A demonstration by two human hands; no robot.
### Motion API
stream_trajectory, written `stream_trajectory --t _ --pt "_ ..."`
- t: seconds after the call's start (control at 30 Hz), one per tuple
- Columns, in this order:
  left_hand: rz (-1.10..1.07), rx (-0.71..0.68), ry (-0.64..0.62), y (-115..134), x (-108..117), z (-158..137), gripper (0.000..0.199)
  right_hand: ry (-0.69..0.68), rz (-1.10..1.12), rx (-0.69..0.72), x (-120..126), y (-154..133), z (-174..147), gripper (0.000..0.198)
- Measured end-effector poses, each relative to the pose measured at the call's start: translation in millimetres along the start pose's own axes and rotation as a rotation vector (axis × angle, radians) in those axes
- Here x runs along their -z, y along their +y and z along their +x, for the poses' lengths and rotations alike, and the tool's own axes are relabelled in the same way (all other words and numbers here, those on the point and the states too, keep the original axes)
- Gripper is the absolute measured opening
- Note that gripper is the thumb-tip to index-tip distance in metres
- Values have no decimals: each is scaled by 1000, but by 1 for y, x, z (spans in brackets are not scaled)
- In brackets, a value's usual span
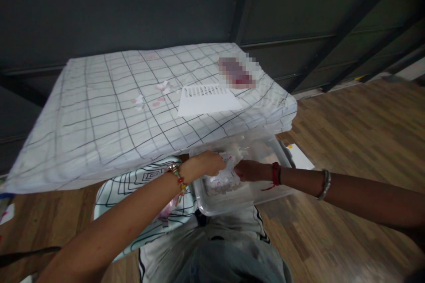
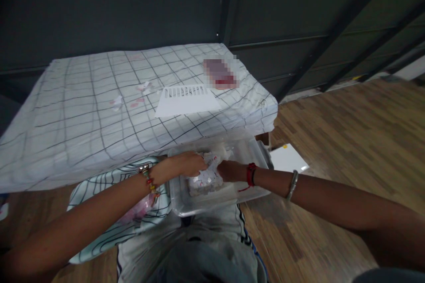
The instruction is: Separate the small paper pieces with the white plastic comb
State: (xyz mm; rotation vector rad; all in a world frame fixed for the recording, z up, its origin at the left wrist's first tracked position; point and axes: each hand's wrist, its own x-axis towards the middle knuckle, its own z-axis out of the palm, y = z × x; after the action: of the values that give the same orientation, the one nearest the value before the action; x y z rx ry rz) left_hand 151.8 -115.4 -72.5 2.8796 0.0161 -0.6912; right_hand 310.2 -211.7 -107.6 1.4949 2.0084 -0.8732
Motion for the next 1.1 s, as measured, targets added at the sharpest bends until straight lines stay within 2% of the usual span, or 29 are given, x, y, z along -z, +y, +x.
stream_trajectory --t 0.13,0.3,0.47,0.7,1.1 --pt "-14 -1 -10 0 2 0 19 -11 39 65 8 16 -4 35" --pt "-35 10 -5 1 6 -2 20 99 86 102 16 25 -7 34" --pt "-57 54 -19 2 14 -7 21 93 116 87 16 10 0 32" --pt "-68 148 -70 3 19 -16 22 70 123 26 -2 -20 15 35" --pt "-119 104 -88 11 15 -5 17 95 196 13 -6 -20 14 36"
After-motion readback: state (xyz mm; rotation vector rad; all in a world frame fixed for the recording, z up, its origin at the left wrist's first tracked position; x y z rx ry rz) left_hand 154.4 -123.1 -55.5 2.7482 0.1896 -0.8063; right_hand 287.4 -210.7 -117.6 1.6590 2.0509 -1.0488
